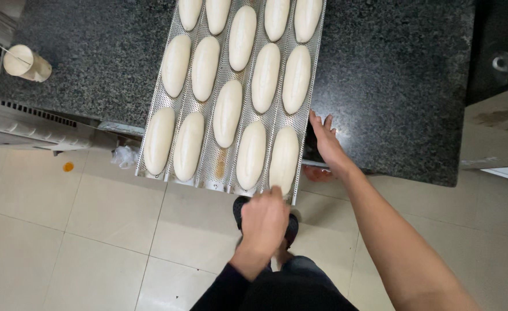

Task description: The person retrieves a perforated metal tray of unbaked oval dough loaves from a proofer, places it on a countertop, and uses a small blade to score the top of each loaf. After scoring, the person returns the tray to the proofer. The process is repeated for a second tray.

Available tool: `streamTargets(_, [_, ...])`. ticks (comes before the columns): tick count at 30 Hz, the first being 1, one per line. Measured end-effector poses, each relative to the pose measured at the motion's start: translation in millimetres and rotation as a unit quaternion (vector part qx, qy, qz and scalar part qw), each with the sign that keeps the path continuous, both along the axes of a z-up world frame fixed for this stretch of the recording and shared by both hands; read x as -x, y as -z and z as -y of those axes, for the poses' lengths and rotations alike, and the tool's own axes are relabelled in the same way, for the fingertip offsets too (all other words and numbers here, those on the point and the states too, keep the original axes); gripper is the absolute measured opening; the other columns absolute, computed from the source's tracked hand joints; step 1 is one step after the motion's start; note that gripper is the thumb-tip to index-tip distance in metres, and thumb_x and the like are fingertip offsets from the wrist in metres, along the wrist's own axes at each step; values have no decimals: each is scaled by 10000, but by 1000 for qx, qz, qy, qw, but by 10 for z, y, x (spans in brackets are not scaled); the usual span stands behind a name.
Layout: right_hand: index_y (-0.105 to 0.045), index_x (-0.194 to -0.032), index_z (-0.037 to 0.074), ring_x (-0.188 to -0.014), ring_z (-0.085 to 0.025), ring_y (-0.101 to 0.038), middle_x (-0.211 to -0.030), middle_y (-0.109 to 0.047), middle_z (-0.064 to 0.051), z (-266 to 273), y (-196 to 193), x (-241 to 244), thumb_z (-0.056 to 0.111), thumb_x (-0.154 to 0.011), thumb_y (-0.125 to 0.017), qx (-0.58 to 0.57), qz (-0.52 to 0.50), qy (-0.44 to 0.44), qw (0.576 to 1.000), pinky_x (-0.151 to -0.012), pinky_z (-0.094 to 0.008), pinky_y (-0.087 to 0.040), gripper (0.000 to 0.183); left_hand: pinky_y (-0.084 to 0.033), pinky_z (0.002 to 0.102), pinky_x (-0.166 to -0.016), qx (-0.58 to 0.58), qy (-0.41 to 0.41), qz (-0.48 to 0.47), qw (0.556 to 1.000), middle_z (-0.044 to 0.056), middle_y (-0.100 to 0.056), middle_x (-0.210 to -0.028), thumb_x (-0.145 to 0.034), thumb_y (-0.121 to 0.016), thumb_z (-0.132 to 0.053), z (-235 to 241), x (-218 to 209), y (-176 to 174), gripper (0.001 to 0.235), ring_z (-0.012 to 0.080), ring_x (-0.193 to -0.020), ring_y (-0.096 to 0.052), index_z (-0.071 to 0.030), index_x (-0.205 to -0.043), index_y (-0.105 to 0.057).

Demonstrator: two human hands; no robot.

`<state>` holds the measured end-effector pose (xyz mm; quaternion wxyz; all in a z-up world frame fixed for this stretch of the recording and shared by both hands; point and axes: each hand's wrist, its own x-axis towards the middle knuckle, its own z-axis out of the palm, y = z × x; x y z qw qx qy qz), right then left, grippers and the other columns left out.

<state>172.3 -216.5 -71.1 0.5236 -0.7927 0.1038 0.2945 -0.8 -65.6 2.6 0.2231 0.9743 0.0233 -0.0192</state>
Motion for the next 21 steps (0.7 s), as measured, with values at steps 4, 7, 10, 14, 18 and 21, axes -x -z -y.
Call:
streamTargets(4, [-236,-1608,386,-1540,-404,156,-1712,104,-102,21,38,10,674,-960,-136,11,-4,-5,1000,-1232,-573,21,716,-566,484,-627,29,-22,41,998,166,-695,-783,-860,-651,-172,-88,124,-182,142,353,-756,-709,-33,-853,-625])
streamTargets(7, [-279,-1623,265,-1561,-307,226,-1710,25,-138,66,163,-42,629,-1006,-134,-24,69,-35,997,-1252,-492,102,731,-544,527,-643,37,-53,43,997,170,-695,-788,-911,-608,-176,-198,43,-373,153,388,-768,-690,-35,-853,-617])
streamTargets(10, [-413,-1549,131,-1577,-264,17,-1685,-110,-156,194,300,-104,572,-1044,-196,-94,55,10,994,-1248,-415,-29,705,-531,550,-655,65,-71,88,991,195,-694,-831,-897,-598,-181,-393,50,-544,159,423,-779,-676,-24,-871,-596])
streamTargets(14, [-644,-1304,41,-1276,-237,-581,-1330,-674,-130,257,346,-334,401,-1066,-428,-77,141,142,977,-1119,-371,-390,483,-500,569,-683,101,-171,72,978,224,-702,-849,-925,-589,-200,-800,99,-605,169,446,-789,-669,-33,-899,-586])
streamTargets(18, [-675,-1217,41,-1022,-143,-643,-1094,-719,-58,-89,-32,-524,278,-1087,-513,-111,254,186,943,-926,-315,-494,315,-520,503,-659,148,-265,81,949,200,-710,-779,-907,-622,-208,-1438,102,-524,180,401,-740,-691,-29,-895,-625])
streamTargets(21, [-674,-1225,65,-936,-102,-610,-1042,-708,-23,-574,-499,-605,281,-1092,-495,-139,255,130,948,-796,-280,-491,310,-539,425,-624,183,-310,106,927,155,-715,-715,-867,-670,-212,-2025,90,-376,187,308,-657,-705,-30,-909,-682])
